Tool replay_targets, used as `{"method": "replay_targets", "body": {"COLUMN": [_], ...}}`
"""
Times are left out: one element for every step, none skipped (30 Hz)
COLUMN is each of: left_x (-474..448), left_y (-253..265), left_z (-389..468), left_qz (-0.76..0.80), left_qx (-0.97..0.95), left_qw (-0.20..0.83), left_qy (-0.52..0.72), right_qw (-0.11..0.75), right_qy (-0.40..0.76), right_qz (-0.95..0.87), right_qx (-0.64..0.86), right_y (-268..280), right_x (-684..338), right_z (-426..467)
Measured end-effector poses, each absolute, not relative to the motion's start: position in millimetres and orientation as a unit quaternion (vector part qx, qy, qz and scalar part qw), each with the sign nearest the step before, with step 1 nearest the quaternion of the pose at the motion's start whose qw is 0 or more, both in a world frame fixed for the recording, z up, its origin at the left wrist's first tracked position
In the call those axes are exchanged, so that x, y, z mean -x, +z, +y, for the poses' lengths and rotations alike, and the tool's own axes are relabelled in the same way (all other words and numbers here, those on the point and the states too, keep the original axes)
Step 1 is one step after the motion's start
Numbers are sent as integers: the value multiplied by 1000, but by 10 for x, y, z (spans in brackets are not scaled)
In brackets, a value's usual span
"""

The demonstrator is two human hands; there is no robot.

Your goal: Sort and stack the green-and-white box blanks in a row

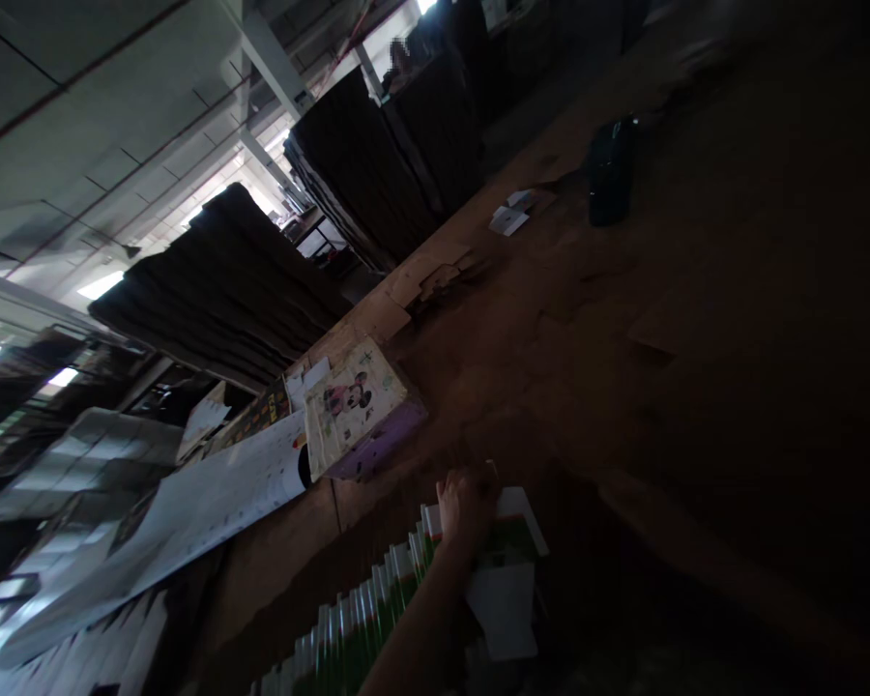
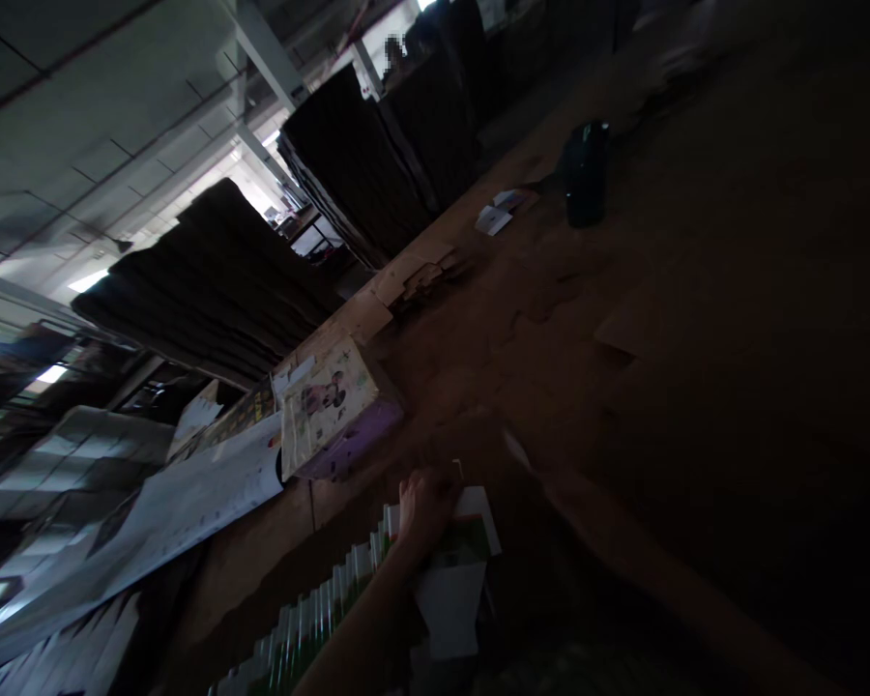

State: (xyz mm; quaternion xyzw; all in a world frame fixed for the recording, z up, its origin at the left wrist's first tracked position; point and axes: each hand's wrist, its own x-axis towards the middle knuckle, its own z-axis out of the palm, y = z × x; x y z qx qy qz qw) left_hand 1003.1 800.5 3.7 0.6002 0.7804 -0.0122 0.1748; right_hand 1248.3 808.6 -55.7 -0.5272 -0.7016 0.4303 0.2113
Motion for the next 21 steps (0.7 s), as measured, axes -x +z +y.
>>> {"method": "replay_targets", "body": {"left_x": [-10038,-10044,-10049,-10054,-10057,-10059,-10061,-10062,-10062,-10062,-10060,-10058,-10056,-10055,-10057,-10064,-10076,-10096,-10121,-10151,-10182], "left_y": [29,20,12,6,2,0,0,1,3,5,8,11,14,17,20,21,21,18,12,2,-12], "left_z": [8002,7997,7992,7987,7982,7978,7975,7972,7970,7970,7970,7971,7972,7973,7973,7971,7968,7963,7956,7947,7936], "left_qz": [782,783,784,783,782,779,776,773,769,765,763,760,758,755,753,751,751,752,755,757,757], "left_qx": [-599,-598,-598,-600,-602,-605,-609,-614,-619,-623,-626,-629,-631,-634,-638,-640,-641,-640,-637,-634,-633], "left_qw": [172,169,165,162,160,161,161,161,161,161,161,162,163,163,162,159,156,152,149,148,151], "left_qy": [-11,-10,-11,-14,-15,-15,-14,-12,-12,-12,-13,-14,-16,-18,-22,-28,-36,-43,-50,-55,-57], "right_qw": [207,194,177,161,147,140,140,143,148,152,155,156,155,153,149,146,143,142,144,147,151], "right_qy": [428,409,384,359,342,331,320,307,293,278,264,253,244,236,229,222,217,213,212,213,216], "right_qz": [-729,-755,-776,-792,-804,-813,-820,-825,-831,-836,-840,-844,-847,-849,-851,-852,-853,-852,-850,-848,-846], "right_qx": [492,474,467,467,463,459,454,451,449,448,448,447,447,447,448,451,453,456,460,463,464], "right_y": [-686,-826,-964,-1091,-1199,-1284,-1347,-1389,-1412,-1420,-1416,-1403,-1383,-1358,-1331,-1303,-1277,-1251,-1226,-1199,-1170], "right_x": [-12342,-12219,-12122,-12053,-12012,-11994,-11992,-11999,-12009,-12018,-12024,-12025,-12024,-12021,-12018,-12014,-12009,-12004,-11998,-11991,-11986], "right_z": [8014,7933,7852,7776,7711,7660,7624,7601,7591,7589,7594,7601,7611,7620,7627,7633,7638,7642,7646,7653,7664]}}
